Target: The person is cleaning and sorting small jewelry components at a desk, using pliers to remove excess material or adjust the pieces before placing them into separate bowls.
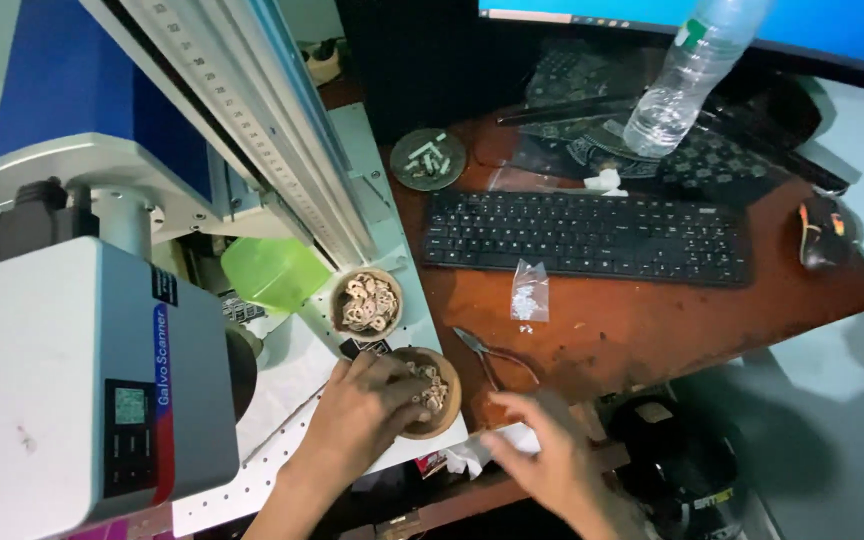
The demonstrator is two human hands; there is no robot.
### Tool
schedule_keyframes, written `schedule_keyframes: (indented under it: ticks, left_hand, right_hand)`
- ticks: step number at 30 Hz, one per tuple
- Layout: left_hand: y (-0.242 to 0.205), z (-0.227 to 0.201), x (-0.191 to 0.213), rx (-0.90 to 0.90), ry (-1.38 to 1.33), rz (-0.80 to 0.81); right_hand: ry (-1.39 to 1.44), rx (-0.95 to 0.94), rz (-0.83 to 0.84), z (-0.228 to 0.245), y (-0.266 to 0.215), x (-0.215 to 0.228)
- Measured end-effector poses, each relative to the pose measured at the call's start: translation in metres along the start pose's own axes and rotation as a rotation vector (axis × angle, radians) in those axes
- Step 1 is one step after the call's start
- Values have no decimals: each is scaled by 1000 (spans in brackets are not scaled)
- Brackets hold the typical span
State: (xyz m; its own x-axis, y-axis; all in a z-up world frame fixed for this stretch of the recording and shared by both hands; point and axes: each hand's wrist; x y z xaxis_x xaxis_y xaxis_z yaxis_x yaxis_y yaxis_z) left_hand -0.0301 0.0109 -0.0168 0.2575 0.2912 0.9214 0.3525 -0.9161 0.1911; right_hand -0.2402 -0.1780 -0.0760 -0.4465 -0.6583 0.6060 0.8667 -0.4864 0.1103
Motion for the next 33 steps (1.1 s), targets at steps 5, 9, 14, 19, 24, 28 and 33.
schedule_keyframes:
  ticks: [5,9,14,19,24,28,33]
  left_hand:
    - [12,-5,10,-21,1,22]
    - [18,-2,7,-34,41,0]
    - [27,5,4,-76,104,-59]
    - [29,3,4,-42,107,-4]
    - [28,7,-4,-11,134,47]
    - [30,5,-2,-29,115,23]
    - [28,4,-5,3,76,7]
  right_hand:
    - [59,369,-18,43,12,-22]
    - [158,381,-26,33,25,-40]
    - [148,361,-36,47,38,-25]
    - [106,373,-102,14,39,-2]
    - [92,112,-165,-1,47,40]
    - [-34,147,-186,-12,64,50]
    - [-132,-51,-12,-16,66,42]
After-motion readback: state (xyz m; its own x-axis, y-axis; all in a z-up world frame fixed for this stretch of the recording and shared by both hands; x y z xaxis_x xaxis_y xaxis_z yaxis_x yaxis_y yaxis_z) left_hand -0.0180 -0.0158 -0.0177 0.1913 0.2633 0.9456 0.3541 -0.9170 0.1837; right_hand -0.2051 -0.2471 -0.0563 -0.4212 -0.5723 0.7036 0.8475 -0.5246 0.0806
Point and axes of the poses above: each hand's wrist, its own y-axis towards the middle knuckle, its own x-axis out of the back of the hand, z = x × y
